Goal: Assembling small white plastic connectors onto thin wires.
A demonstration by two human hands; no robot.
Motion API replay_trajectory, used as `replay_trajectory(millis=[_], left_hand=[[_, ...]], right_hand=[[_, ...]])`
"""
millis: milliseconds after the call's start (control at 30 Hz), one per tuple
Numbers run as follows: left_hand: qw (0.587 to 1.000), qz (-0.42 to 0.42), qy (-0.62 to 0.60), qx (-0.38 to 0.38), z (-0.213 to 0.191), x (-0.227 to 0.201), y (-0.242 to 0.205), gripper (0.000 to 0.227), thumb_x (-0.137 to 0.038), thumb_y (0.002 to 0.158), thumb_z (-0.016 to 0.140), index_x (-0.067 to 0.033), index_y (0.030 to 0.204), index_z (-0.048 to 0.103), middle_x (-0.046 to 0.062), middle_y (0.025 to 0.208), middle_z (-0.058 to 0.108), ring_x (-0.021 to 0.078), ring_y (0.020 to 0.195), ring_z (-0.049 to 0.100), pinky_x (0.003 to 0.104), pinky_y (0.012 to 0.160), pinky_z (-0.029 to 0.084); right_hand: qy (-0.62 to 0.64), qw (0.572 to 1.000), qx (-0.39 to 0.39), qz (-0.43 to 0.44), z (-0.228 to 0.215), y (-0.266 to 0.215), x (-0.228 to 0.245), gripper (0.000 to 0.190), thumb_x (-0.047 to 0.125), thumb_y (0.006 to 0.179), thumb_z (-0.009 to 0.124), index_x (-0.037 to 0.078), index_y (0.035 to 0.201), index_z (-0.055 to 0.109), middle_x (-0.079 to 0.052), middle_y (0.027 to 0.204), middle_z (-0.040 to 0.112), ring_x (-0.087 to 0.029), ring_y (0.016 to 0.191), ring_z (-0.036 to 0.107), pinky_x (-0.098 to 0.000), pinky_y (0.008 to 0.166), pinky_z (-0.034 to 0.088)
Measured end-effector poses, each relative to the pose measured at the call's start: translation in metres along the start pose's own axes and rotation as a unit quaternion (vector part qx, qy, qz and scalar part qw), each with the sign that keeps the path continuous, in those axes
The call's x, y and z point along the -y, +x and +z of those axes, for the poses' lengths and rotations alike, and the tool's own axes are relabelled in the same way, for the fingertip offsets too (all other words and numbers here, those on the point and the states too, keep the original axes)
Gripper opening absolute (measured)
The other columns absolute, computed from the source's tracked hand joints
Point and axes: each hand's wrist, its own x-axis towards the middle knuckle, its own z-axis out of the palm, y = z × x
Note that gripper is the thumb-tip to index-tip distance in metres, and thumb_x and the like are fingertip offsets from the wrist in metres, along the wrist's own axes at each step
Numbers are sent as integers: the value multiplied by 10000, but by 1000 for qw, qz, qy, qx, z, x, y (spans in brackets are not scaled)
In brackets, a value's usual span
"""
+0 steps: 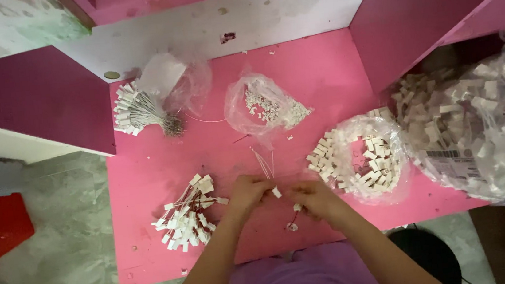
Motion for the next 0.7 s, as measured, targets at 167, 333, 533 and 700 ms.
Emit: replay_trajectory(millis=[167,333,533,700], left_hand=[[981,-62,-178,51,-20,-28,-30,171,-195,837,756,-29,821,794,38,659,678,112,529,530,278,478,386],[960,-30,-259,106,-37,-49,-51,151,-212,893,736,-67,899,779,-33,714,660,60,581,493,227,518,343],[967,4,-222,124,-55,-92,-84,250,-286,933,688,-112,1059,817,-75,708,632,35,589,420,230,528,306],[971,190,-134,63,-50,-70,-76,230,-221,931,737,-18,1011,810,-19,823,750,36,758,636,228,683,503]], right_hand=[[88,994,63,-15,11,16,-19,335,373,906,708,75,1040,782,11,632,539,-96,487,434,-272,442,317],[229,967,115,-2,9,-17,6,263,322,914,723,70,987,737,25,674,561,-91,503,441,-270,452,319],[372,918,140,23,22,-45,34,174,220,922,685,68,1006,702,8,781,635,-92,616,569,-283,590,479],[194,972,57,-116,27,-43,25,155,224,912,712,74,943,737,38,669,561,-69,531,433,-259,483,310]])
